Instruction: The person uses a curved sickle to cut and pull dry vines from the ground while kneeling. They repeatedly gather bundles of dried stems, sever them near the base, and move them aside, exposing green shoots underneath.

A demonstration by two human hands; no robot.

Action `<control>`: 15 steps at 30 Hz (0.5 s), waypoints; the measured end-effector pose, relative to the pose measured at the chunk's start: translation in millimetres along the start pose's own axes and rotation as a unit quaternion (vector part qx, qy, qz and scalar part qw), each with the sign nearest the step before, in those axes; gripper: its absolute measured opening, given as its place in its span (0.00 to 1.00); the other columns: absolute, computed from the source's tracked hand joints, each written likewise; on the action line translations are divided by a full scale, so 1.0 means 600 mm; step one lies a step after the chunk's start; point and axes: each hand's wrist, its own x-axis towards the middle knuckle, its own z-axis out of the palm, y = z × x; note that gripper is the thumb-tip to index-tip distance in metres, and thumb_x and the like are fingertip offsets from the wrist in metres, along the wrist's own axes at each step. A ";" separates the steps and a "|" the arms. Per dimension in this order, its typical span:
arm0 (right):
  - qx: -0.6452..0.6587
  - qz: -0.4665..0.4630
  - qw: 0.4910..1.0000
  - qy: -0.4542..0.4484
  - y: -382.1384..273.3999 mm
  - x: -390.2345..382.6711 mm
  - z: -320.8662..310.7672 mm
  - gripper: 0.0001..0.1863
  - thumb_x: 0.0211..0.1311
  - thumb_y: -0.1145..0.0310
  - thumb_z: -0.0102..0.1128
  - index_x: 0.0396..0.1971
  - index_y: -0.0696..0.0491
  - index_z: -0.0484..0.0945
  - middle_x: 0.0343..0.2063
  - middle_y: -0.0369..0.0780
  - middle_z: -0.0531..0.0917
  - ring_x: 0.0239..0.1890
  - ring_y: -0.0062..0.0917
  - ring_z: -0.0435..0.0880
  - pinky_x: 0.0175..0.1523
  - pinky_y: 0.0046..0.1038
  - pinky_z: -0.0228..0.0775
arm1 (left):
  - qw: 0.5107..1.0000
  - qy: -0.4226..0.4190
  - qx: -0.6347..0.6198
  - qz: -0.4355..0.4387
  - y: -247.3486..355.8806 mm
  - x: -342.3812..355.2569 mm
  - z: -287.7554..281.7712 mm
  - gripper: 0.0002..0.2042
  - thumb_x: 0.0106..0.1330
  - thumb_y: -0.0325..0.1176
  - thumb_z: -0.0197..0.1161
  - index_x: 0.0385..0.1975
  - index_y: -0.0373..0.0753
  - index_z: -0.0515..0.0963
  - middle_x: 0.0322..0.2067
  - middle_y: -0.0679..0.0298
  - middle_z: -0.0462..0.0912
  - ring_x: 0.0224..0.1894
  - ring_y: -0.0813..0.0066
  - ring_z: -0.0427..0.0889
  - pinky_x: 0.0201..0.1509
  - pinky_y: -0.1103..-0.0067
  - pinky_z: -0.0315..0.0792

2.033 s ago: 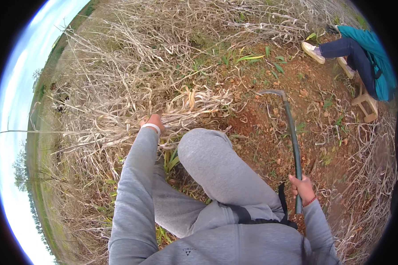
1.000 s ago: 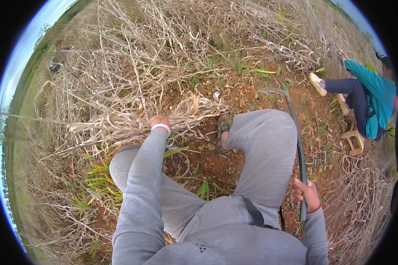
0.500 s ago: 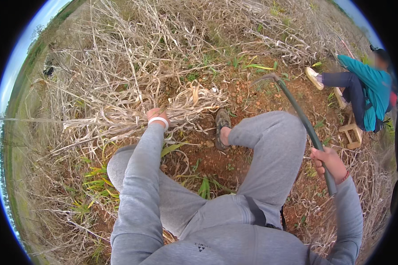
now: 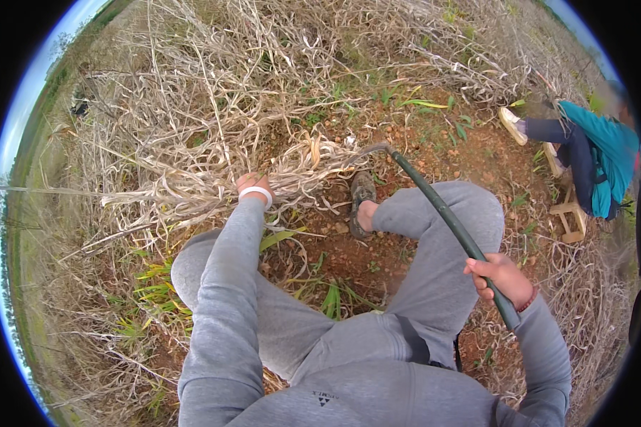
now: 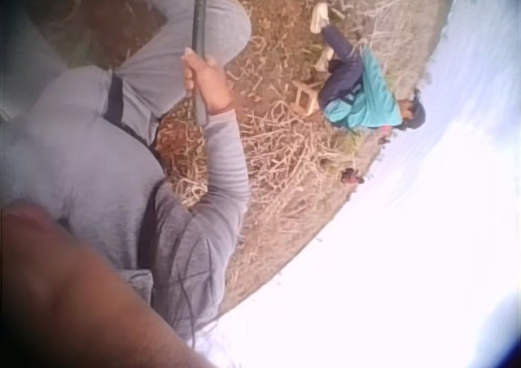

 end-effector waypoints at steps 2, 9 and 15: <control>0.014 -0.025 1.000 0.011 0.011 -0.004 0.004 0.16 0.66 0.59 0.59 0.36 0.60 0.72 0.15 0.32 0.71 0.11 0.14 0.67 0.14 0.20 0.60 | 0.996 0.010 0.093 0.014 0.004 -0.009 -0.006 0.19 0.58 0.40 0.62 0.49 0.43 0.78 0.51 0.56 0.81 0.57 0.62 0.77 0.61 0.72 0.67; -0.013 -0.064 0.995 0.078 0.048 -0.004 0.010 0.15 0.64 0.60 0.61 0.35 0.58 0.71 0.14 0.32 0.71 0.10 0.15 0.68 0.14 0.20 0.60 | 0.989 -0.012 0.146 0.008 0.030 -0.063 -0.056 0.22 0.57 0.44 0.65 0.51 0.42 0.78 0.51 0.51 0.80 0.56 0.56 0.78 0.60 0.68 0.69; -0.033 -0.023 0.999 0.025 0.055 0.062 0.016 0.15 0.63 0.59 0.62 0.28 0.54 0.69 0.15 0.32 0.71 0.12 0.16 0.70 0.15 0.23 0.62 | 0.985 0.063 0.158 0.011 0.032 -0.079 -0.048 0.17 0.57 0.51 0.65 0.40 0.48 0.84 0.45 0.67 0.85 0.53 0.73 0.80 0.57 0.72 0.68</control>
